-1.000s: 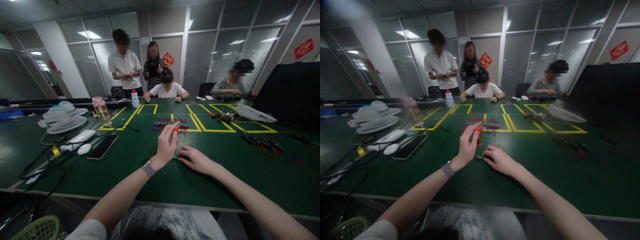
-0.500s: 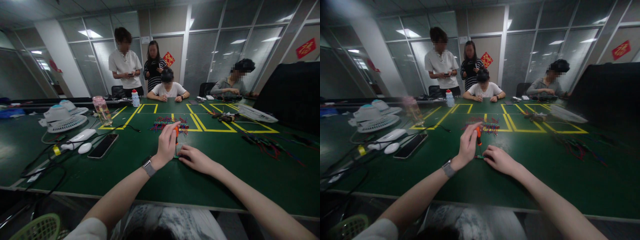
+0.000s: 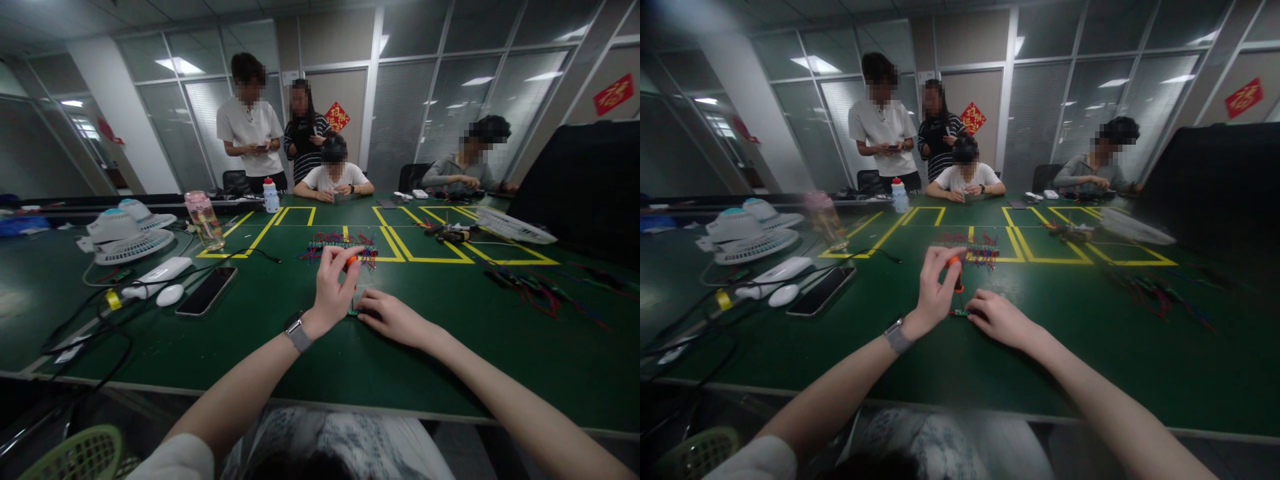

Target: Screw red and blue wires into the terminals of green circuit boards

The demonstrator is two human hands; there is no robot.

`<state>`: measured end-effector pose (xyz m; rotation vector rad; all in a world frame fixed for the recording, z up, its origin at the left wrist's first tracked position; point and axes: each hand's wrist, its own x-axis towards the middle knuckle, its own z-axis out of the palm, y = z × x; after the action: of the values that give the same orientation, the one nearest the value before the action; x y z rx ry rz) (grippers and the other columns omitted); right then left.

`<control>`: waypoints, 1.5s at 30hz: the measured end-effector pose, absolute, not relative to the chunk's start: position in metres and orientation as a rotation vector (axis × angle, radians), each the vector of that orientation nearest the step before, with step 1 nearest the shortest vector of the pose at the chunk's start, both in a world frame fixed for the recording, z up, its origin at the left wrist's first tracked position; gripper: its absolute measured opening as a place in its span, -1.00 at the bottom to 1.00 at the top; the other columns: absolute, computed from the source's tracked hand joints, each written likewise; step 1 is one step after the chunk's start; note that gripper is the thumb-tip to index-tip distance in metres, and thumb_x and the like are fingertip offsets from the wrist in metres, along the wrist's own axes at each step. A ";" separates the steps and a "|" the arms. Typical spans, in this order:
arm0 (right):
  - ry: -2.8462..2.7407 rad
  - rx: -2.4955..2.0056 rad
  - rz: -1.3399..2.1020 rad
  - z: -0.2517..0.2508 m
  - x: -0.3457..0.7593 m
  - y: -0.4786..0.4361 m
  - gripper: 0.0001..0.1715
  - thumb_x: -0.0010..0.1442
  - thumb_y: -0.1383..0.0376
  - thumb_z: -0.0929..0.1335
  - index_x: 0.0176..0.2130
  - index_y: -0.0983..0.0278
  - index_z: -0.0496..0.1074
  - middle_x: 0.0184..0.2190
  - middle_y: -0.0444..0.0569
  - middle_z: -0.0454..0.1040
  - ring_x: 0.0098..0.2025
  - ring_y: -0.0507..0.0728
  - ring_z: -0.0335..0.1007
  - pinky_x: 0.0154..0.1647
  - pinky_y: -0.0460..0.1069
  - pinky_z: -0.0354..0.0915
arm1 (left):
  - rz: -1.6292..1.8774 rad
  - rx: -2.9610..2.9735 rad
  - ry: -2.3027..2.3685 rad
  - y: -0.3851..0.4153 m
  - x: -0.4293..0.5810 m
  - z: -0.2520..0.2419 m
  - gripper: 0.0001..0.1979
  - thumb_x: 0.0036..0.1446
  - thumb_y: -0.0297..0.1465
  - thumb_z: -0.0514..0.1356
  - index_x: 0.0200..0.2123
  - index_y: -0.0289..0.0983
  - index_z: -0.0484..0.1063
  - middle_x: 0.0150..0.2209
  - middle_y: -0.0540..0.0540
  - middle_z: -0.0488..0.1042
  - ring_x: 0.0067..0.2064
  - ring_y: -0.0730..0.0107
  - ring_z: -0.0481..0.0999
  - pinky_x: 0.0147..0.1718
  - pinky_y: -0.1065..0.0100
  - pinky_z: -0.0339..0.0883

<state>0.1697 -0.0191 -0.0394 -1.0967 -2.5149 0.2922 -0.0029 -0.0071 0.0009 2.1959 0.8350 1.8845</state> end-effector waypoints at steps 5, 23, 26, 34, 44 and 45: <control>-2.522 -1.098 0.288 -0.039 0.169 -0.019 -0.79 0.29 0.33 0.29 -0.13 0.28 0.49 -0.21 0.03 0.40 -0.21 0.13 0.40 -0.16 -0.01 0.35 | 1.839 2.154 0.749 -0.006 -0.003 0.001 -0.67 0.38 -0.40 -0.08 0.07 -0.26 0.38 -0.04 -0.17 0.47 0.00 0.31 0.45 0.01 0.25 0.32; -2.531 -1.095 0.272 -0.041 0.169 -0.018 -0.78 0.29 0.32 0.29 -0.12 0.28 0.49 -0.21 0.04 0.41 -0.20 0.14 0.40 -0.14 0.01 0.35 | 1.837 2.213 0.793 -0.006 -0.004 0.000 -0.68 0.37 -0.40 -0.07 0.03 -0.23 0.42 -0.13 -0.13 0.42 -0.08 0.34 0.44 -0.08 0.29 0.35; -2.533 -1.099 0.277 -0.039 0.169 -0.018 -0.77 0.30 0.32 0.28 -0.11 0.28 0.49 -0.20 0.04 0.40 -0.20 0.14 0.40 -0.14 0.01 0.35 | 1.802 2.196 0.773 -0.005 -0.003 0.000 -0.66 0.36 -0.44 -0.06 0.13 -0.22 0.33 -0.01 -0.16 0.45 0.01 0.33 0.45 0.01 0.26 0.34; -2.533 -1.109 0.277 -0.039 0.170 -0.019 -0.77 0.30 0.33 0.28 -0.10 0.29 0.49 -0.21 0.04 0.40 -0.20 0.15 0.40 -0.15 0.01 0.35 | 1.814 2.189 0.765 -0.002 -0.001 0.000 -0.67 0.30 -0.46 0.07 0.12 -0.23 0.35 -0.01 -0.16 0.52 -0.01 0.32 0.52 -0.03 0.25 0.41; -2.530 -1.096 0.279 -0.041 0.169 -0.018 -0.78 0.29 0.33 0.29 -0.12 0.30 0.50 -0.21 0.05 0.40 -0.18 0.15 0.40 -0.12 0.02 0.36 | 1.873 2.248 0.756 -0.006 0.000 0.001 -0.80 0.25 -0.43 0.16 -0.06 -0.24 0.46 -0.23 -0.08 0.42 -0.21 0.41 0.43 -0.17 0.38 0.37; -2.530 -1.097 0.279 -0.041 0.169 -0.018 -0.78 0.29 0.33 0.29 -0.12 0.30 0.49 -0.21 0.05 0.40 -0.18 0.15 0.40 -0.12 0.02 0.36 | 1.864 2.249 0.771 -0.007 -0.001 0.001 -0.80 0.26 -0.42 0.14 -0.07 -0.25 0.46 -0.22 -0.09 0.40 -0.20 0.40 0.42 -0.17 0.37 0.36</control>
<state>0.1695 -0.0177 -0.0408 -1.0966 -2.5302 0.2790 -0.0009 -0.0066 0.0007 2.2485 0.7706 1.8637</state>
